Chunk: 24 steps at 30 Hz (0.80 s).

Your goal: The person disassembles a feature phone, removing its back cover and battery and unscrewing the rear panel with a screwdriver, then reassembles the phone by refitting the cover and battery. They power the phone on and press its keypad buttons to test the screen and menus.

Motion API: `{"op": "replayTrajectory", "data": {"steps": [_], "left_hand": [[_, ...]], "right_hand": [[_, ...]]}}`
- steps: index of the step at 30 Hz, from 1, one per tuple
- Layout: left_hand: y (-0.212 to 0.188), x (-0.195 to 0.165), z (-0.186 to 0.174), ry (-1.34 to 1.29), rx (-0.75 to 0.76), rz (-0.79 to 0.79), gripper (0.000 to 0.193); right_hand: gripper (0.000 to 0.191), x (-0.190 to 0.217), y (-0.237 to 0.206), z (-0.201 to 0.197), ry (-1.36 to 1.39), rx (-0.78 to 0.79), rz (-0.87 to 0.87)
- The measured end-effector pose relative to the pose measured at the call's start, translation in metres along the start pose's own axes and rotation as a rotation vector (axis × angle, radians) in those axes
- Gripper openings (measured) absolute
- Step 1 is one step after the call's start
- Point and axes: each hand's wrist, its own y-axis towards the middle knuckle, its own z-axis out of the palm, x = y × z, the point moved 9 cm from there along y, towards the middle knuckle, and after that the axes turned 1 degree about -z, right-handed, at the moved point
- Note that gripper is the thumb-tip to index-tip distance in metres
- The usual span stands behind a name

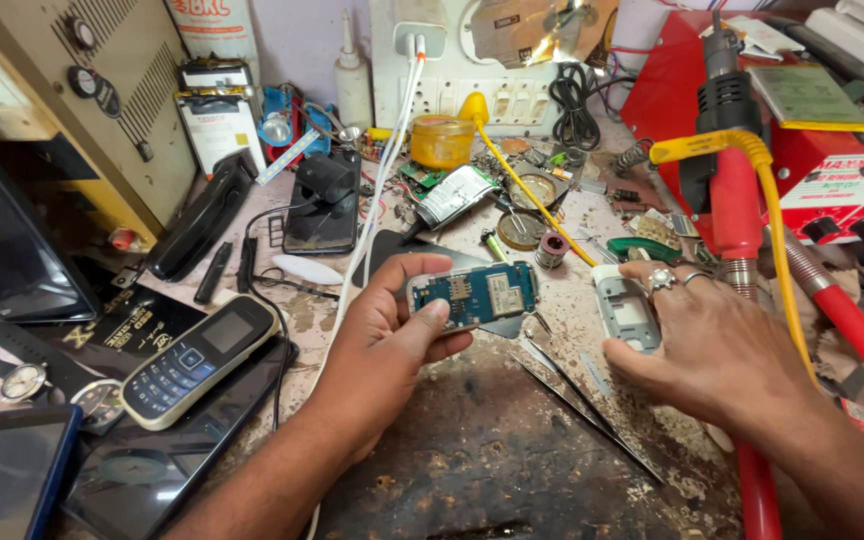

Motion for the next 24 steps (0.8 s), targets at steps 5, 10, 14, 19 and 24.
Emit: {"op": "replayTrajectory", "data": {"steps": [5,10,14,19,24], "left_hand": [[0.002,0.004,0.004,-0.033,0.051,0.031,0.033],[0.006,0.008,-0.002,-0.068,-0.007,0.054,0.029],[0.004,0.0,-0.01,-0.01,-0.048,0.161,0.026],[0.005,0.001,-0.01,0.011,-0.066,0.127,0.027],[0.006,0.014,-0.008,-0.038,-0.072,-0.061,0.03]], "right_hand": [[0.09,-0.002,0.003,0.003,0.085,0.013,0.052],[0.084,-0.002,0.009,0.005,0.29,-0.078,0.002],[0.058,-0.001,0.004,0.005,0.093,-0.174,0.016],[0.031,0.013,-0.011,-0.014,-0.044,-0.302,-0.03],[0.017,0.063,-0.074,-0.076,0.294,-0.897,-0.722]]}}
